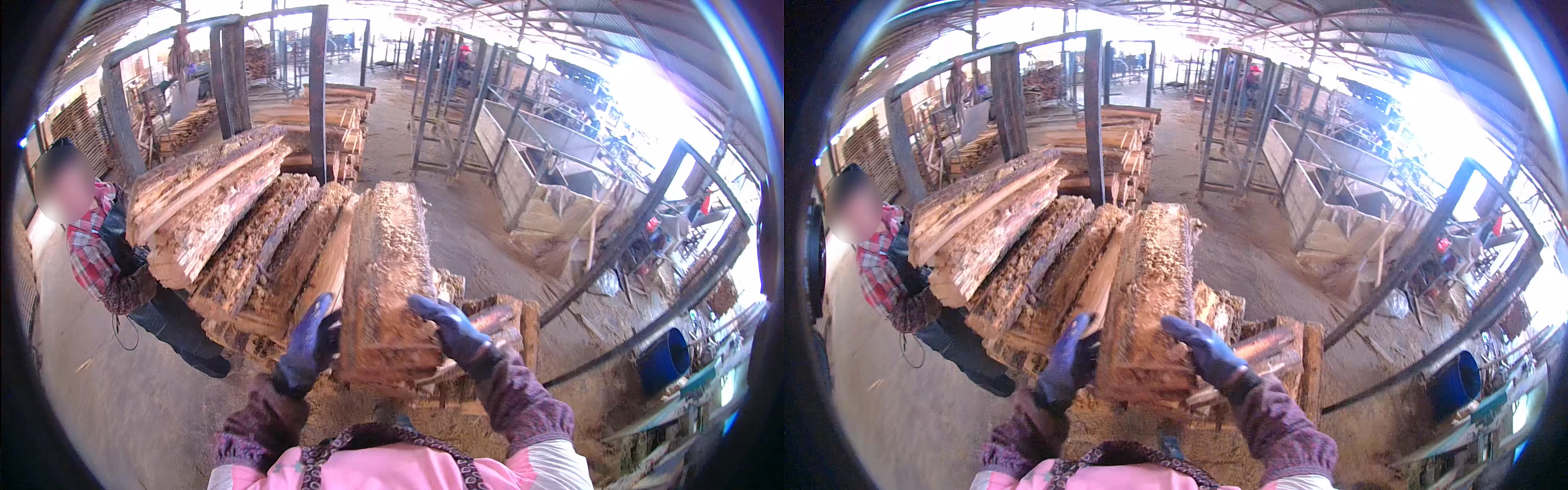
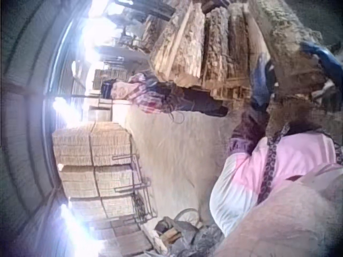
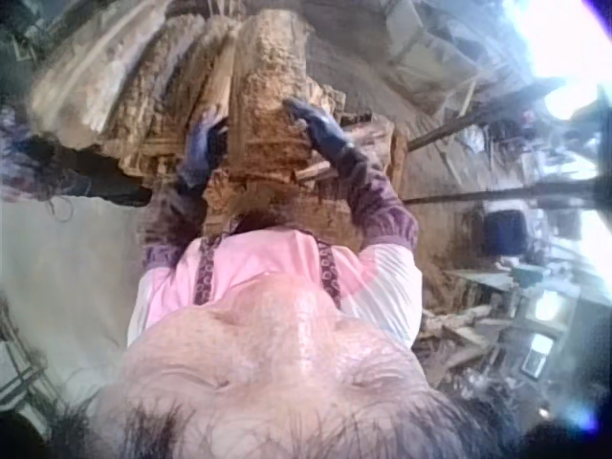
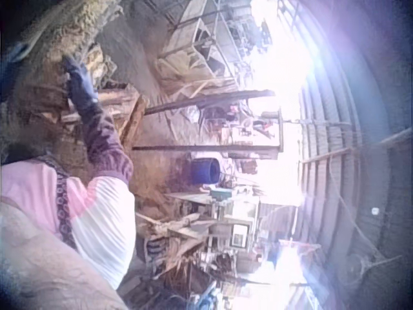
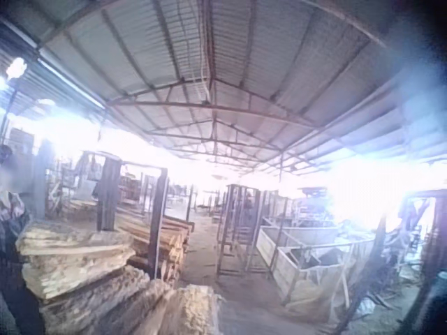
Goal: The person picks up individual wood slabs from a stack and places them one by one into an industrial wood-processing machine.
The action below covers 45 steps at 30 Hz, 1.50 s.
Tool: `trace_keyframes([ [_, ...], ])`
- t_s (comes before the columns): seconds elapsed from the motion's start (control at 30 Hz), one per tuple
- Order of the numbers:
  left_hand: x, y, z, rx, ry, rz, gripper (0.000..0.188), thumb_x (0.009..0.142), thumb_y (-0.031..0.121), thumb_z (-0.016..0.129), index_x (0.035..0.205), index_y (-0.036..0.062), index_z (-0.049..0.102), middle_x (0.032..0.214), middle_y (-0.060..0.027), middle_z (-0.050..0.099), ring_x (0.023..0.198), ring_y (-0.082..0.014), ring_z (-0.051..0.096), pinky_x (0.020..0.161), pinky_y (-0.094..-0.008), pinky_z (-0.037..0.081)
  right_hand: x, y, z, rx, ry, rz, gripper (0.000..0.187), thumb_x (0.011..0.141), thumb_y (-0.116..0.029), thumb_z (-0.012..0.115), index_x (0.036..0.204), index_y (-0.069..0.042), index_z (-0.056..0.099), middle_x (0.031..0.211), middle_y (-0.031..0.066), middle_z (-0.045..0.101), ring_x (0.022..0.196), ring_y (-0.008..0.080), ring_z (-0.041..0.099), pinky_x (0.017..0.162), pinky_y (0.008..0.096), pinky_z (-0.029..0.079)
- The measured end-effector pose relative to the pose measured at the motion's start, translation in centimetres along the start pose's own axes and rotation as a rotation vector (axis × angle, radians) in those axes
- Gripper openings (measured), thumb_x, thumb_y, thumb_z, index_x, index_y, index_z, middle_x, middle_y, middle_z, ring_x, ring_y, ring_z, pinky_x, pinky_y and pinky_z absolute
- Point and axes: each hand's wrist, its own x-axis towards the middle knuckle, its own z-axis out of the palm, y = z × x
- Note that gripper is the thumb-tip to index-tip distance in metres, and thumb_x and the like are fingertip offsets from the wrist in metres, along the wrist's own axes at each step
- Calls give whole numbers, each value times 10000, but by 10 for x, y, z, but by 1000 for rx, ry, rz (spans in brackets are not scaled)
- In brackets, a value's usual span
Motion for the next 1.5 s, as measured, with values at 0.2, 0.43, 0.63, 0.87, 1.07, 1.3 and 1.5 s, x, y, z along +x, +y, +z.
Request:
trace_keyframes([
  [0.2,-22,-69,30,55,-345,127,503,995,444,438,1297,44,484,1172,-94,583,1064,-196,557,959,-364,456,-163,13,56,-10,199,100,609,846,-182,727,1357,-4,448,1161,4,578,1005,116,530,913,285,444],
  [0.43,-62,-214,48,117,-620,-78,484,1012,307,448,1356,-32,410,1281,-90,533,1161,-201,517,1026,-316,387,-309,77,83,359,689,-257,742,907,-265,645,1479,-15,244,1431,102,416,1274,214,418,1081,346,330],
  [0.63,-153,-301,130,361,-1072,27,380,964,252,558,1210,-37,541,1109,-94,637,1015,-157,592,895,-302,474,-422,151,111,12,1490,-60,619,953,-322,579,1400,28,333,1235,124,562,1124,200,506,976,328,413],
  [0.87,-284,-389,263,629,-1453,-209,509,920,116,635,1358,-12,412,1142,-49,603,1030,-122,551,928,-281,458,-589,223,86,-37,1896,-280,381,983,-350,501,1153,-16,568,1092,94,609,1038,225,537,959,366,433],
  [1.07,-342,-430,376,391,-1793,-327,690,904,181,664,1469,41,294,1455,-102,401,1312,-154,375,1101,-332,300,-769,116,5,293,1869,-497,499,986,-396,462,1320,-24,457,1219,111,554,1123,247,520,983,367,425],
  [1.3,-273,-464,341,674,-1506,-509,592,930,163,622,1441,45,348,1319,-106,525,1206,-178,505,983,-332,450,-992,131,-258,-454,1982,479,609,946,-362,499,1359,76,404,1309,252,526,1254,351,474,1039,366,378],
  [1.5,-166,-390,103,717,-563,-486,407,960,260,574,1306,55,513,1066,-65,624,972,-162,595,830,-322,522,-911,168,-312,-1775,1821,967,521,950,-344,515,1279,58,471,1251,268,544,1162,389,518,1011,441,395],
])
